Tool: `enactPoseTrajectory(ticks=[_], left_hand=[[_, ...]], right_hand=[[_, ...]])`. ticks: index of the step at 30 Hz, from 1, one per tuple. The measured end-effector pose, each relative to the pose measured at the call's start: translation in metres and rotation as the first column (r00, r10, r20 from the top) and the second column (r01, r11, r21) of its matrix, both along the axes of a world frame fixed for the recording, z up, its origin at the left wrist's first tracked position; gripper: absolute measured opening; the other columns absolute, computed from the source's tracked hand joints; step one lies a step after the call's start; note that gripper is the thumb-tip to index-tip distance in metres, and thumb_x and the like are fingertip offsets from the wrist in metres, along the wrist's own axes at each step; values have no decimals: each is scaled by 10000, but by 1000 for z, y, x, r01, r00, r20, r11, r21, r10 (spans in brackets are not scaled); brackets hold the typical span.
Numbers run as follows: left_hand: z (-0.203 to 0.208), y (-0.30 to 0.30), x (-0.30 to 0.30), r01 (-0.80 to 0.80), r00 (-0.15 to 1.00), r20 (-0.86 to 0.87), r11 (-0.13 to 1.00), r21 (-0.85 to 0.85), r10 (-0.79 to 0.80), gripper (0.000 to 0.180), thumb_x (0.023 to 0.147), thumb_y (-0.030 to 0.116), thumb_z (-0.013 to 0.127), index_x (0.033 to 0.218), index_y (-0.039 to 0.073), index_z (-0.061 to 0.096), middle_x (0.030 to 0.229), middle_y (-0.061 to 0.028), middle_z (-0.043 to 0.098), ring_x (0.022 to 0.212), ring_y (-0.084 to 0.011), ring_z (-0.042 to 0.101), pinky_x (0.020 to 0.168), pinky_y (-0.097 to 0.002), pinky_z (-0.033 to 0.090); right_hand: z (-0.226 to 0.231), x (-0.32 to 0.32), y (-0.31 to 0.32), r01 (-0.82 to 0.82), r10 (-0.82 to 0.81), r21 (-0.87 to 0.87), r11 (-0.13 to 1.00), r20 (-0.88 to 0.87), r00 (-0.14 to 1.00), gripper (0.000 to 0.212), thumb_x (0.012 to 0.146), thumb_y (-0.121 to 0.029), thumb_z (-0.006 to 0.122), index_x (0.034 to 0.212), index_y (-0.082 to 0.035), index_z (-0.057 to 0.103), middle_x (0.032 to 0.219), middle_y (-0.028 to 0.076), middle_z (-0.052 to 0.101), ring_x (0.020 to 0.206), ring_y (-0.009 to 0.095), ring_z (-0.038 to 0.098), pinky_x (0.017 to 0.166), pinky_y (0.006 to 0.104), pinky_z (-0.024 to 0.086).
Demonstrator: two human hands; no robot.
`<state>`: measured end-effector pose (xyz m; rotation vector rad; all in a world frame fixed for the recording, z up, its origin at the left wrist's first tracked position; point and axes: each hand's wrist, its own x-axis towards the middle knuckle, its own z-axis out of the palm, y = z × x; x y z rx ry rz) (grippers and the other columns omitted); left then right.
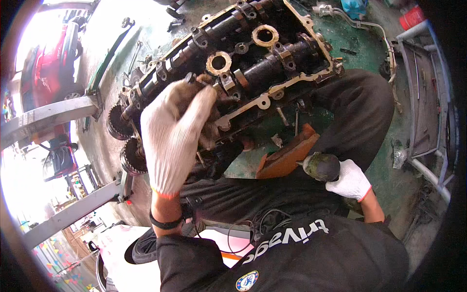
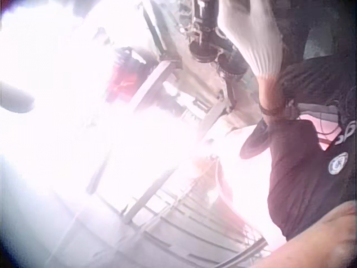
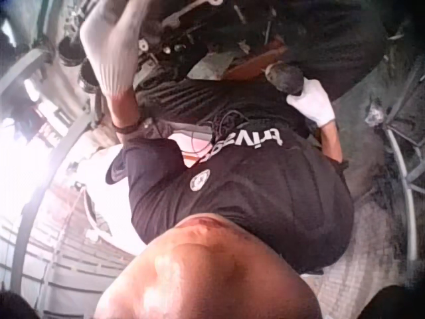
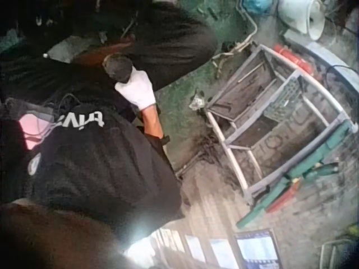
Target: The person uses a cordless impact wrench to tighten bolts on an engine cylinder head resting on their lap. They repeatedly position the tool, tighten fasteners, and remove the tool to move to the next bolt across the head surface.
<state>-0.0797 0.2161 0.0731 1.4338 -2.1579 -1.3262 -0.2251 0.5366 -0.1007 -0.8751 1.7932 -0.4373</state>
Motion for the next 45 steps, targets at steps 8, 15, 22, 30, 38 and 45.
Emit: enactPoseTrajectory(ticks=[8,15,22,30,38,45], left_hand=[[-22,-15,-26,137,973,214,966,-218,-90,335,965,217,711,1125,-76,734,879,-72,754,699,-57,611,645,-249,511],[-18,-22,-27,205,951,273,959,-196,-147,333,965,222,705,1120,-71,737,835,-62,734,705,-59,598,658,-244,493],[-5,-26,-22,252,908,396,934,-252,-138,321,940,204,731,1085,-82,718,885,-82,750,768,-82,654,738,-255,545],[-17,-11,-17,294,938,292,875,-384,-187,267,958,175,739,1129,-27,710,820,-72,741,697,-58,620,668,-244,530],[-10,6,-28,564,812,525,570,-597,-253,145,923,184,736,1033,93,713,739,-134,701,628,-266,720,589,-328,552],[-30,1,-40,649,738,632,502,-571,-236,129,949,180,697,1054,106,681,742,-158,708,668,-290,741,594,-365,552]], right_hand=[[-11,-3,10,-21,21,7,1000,-44,999,467,715,-311,751,1098,-51,685,845,287,686,856,498,666,781,540,565],[-8,-5,12,13,-14,-58,998,-2,1000,477,721,-297,759,1109,-33,679,847,288,690,871,498,670,786,540,570],[-4,-8,11,48,-47,-30,998,33,998,434,731,-274,753,1101,-58,685,869,271,697,874,499,665,779,533,566],[-6,-8,11,32,-30,-69,997,29,999,430,719,-268,754,1086,-54,684,862,275,690,859,504,657,763,536,558],[-8,-8,11,38,-36,-76,996,27,999,425,716,-273,747,1074,-56,679,849,272,686,853,506,653,753,544,554],[-4,-3,7,91,-94,-112,990,-23,995,261,674,-219,731,831,-22,666,752,239,657,772,481,649,670,503,536]])
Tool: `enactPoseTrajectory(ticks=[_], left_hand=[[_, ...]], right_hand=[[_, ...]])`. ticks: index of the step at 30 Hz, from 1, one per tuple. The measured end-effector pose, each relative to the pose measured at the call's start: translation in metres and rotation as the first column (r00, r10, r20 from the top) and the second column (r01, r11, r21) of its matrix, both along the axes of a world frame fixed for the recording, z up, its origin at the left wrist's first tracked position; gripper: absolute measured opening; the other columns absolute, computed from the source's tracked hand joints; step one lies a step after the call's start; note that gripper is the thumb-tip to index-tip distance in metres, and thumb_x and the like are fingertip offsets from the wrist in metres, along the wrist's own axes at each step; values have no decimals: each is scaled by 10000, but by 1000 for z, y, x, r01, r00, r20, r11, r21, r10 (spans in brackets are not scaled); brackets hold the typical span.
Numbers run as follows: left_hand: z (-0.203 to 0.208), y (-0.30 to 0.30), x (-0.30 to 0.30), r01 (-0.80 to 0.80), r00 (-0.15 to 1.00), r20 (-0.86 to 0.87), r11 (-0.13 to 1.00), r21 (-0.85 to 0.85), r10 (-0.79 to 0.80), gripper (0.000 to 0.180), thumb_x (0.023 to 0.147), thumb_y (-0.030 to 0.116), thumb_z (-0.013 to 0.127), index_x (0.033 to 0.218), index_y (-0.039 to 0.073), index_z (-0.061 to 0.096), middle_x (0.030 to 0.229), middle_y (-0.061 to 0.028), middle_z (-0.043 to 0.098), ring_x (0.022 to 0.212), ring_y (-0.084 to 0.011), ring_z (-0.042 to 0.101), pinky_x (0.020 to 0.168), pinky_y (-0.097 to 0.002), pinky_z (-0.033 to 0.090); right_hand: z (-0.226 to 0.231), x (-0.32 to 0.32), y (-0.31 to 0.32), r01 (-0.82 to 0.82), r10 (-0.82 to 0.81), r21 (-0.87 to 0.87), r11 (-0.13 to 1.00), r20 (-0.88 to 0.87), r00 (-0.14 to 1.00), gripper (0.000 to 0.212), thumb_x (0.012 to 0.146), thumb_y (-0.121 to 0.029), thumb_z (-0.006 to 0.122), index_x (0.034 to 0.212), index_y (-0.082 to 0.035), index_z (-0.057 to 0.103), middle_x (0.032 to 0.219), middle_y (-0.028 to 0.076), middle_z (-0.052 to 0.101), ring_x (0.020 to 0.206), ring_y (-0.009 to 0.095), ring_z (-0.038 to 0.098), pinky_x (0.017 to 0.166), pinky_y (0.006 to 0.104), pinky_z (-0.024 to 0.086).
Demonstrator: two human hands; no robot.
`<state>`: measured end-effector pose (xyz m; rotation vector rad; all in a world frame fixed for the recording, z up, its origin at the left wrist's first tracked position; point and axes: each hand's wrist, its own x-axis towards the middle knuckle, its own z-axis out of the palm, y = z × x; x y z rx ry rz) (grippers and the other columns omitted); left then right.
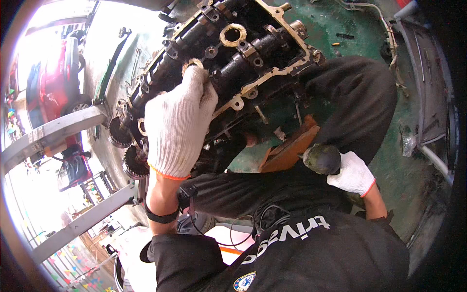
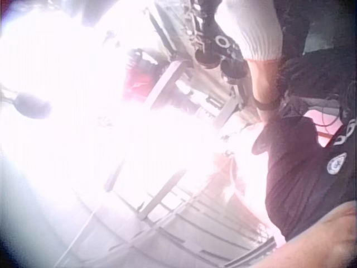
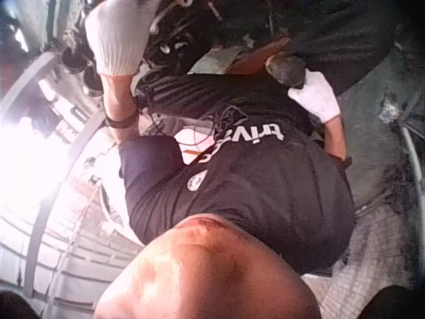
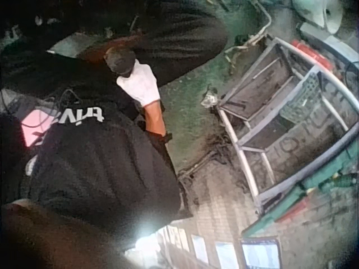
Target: The person uses a cordless impact wrench to tighten bolts on an engine cylinder head resting on their lap. They repeatedly position the tool, tighten fasteners, and remove the tool to move to the next bolt across the head surface.
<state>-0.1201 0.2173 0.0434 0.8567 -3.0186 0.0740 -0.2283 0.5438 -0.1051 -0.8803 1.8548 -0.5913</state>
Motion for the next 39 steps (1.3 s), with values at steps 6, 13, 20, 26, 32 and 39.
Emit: enactPoseTrajectory(ticks=[6,13,20,26,32,39], left_hand=[[-2,16,10,-237,955,-172,970,60,243,184,983,238,691,1076,87,644,681,-141,701,636,-268,745,587,-359,575],[-12,8,8,-349,829,-480,936,-44,287,254,1009,259,674,1136,46,619,763,-106,707,617,-190,710,615,-341,577],[-39,-15,-10,-129,875,-459,988,84,153,191,964,187,693,1078,36,662,850,-162,727,766,-350,727,728,-415,588],[-39,-18,6,-231,768,-576,959,163,282,265,956,246,720,1094,30,653,869,-168,730,769,-326,733,727,-408,585],[-38,1,60,-148,539,-794,960,237,280,95,894,78,753,929,15,691,753,-88,670,621,-131,596,624,-268,507],[-64,-10,79,-134,294,-935,977,164,198,182,940,131,749,1098,89,667,840,-114,730,713,-269,742,652,-324,565]], right_hand=[[2,-3,2,4,-7,54,999,46,999,290,664,-230,740,841,-13,667,757,251,646,770,487,633,659,502,521],[-4,2,4,-2,3,-34,999,14,1000,282,674,-215,737,862,-13,679,761,255,643,778,486,626,662,496,518],[-2,0,2,-88,88,52,995,16,996,453,734,-304,744,1092,-35,677,868,282,690,875,501,659,782,534,560],[28,-14,0,-85,92,-35,996,325,941,353,745,-152,769,1065,-21,701,869,219,727,842,405,723,787,421,576],[106,-30,-15,107,-59,-117,987,354,933,623,729,-105,906,1292,-35,649,1270,118,719,1152,197,701,1069,380,515],[219,-51,-93,-24,46,-282,959,70,996,618,831,-85,800,1402,-26,571,1280,129,686,1229,275,642,1063,445,486]])
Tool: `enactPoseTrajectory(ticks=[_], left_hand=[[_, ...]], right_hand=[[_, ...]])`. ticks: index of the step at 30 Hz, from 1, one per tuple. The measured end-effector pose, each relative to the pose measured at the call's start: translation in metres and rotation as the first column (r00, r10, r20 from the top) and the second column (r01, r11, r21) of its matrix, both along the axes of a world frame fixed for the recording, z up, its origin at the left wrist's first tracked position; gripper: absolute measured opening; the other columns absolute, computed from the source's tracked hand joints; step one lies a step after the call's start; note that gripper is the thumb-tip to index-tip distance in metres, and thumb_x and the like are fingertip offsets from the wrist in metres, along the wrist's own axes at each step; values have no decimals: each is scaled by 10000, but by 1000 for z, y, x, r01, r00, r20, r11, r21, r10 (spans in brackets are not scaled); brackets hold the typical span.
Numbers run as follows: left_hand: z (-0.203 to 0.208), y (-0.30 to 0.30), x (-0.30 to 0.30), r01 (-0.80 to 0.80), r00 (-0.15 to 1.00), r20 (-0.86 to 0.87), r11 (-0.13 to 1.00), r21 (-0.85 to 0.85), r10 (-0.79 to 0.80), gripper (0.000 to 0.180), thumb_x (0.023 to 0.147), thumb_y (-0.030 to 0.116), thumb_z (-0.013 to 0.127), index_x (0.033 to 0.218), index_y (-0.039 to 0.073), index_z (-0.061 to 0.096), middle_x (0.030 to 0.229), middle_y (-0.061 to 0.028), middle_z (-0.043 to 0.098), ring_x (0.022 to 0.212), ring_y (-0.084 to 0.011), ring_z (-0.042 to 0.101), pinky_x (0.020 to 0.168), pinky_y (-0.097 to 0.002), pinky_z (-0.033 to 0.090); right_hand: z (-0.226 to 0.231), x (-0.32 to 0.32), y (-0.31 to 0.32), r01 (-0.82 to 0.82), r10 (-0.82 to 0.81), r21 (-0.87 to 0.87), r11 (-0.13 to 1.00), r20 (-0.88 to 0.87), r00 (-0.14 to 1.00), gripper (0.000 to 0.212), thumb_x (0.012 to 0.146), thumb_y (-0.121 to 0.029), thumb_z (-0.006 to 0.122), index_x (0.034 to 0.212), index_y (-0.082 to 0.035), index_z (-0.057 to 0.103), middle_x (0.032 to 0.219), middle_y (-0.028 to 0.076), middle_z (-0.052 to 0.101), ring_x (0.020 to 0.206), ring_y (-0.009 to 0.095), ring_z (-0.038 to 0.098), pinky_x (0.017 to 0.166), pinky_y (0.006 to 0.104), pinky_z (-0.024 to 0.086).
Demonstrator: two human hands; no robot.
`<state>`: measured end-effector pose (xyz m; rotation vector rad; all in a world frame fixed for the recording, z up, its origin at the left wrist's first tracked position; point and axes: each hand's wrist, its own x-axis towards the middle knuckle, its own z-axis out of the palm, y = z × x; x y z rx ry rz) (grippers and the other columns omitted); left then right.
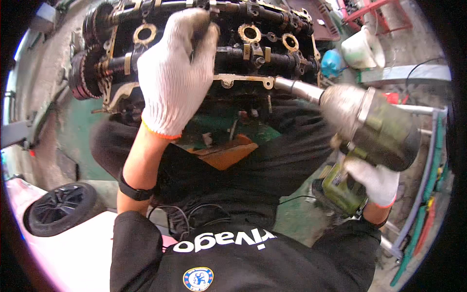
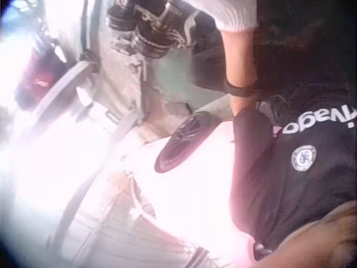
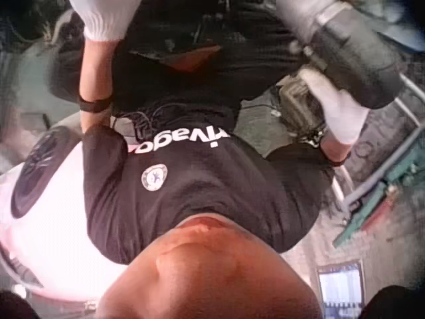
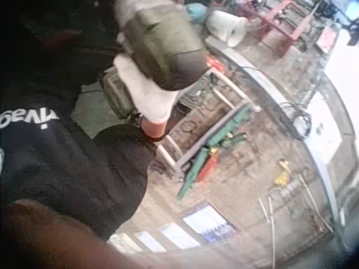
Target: The person uses a cordless impact wrench to tighten bolts on an engine cylinder head resting on their lap. They repeatedly position the tool, tighten fasteners, and remove the tool to move to the next bolt across the head surface.
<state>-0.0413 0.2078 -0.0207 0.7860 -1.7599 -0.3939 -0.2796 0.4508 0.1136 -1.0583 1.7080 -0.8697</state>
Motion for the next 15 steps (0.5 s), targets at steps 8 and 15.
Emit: enactPoseTrajectory(ticks=[8,15], left_hand=[[-15,-13,5,-95,967,222,988,-125,121,205,869,87,651,1070,112,684,827,-92,700,746,-271,705,656,-368,552],[-18,-10,10,-35,954,294,998,-61,52,219,890,88,716,1109,94,722,937,-106,750,776,-280,723,696,-365,570]], right_hand=[[55,28,-70,65,48,185,981,-549,834,620,760,18,824,1346,-4,624,1238,110,719,1135,231,687,998,393,543],[68,38,-81,147,-43,162,976,-515,856,647,743,106,656,1377,37,548,1180,160,715,947,243,706,721,369,577]])
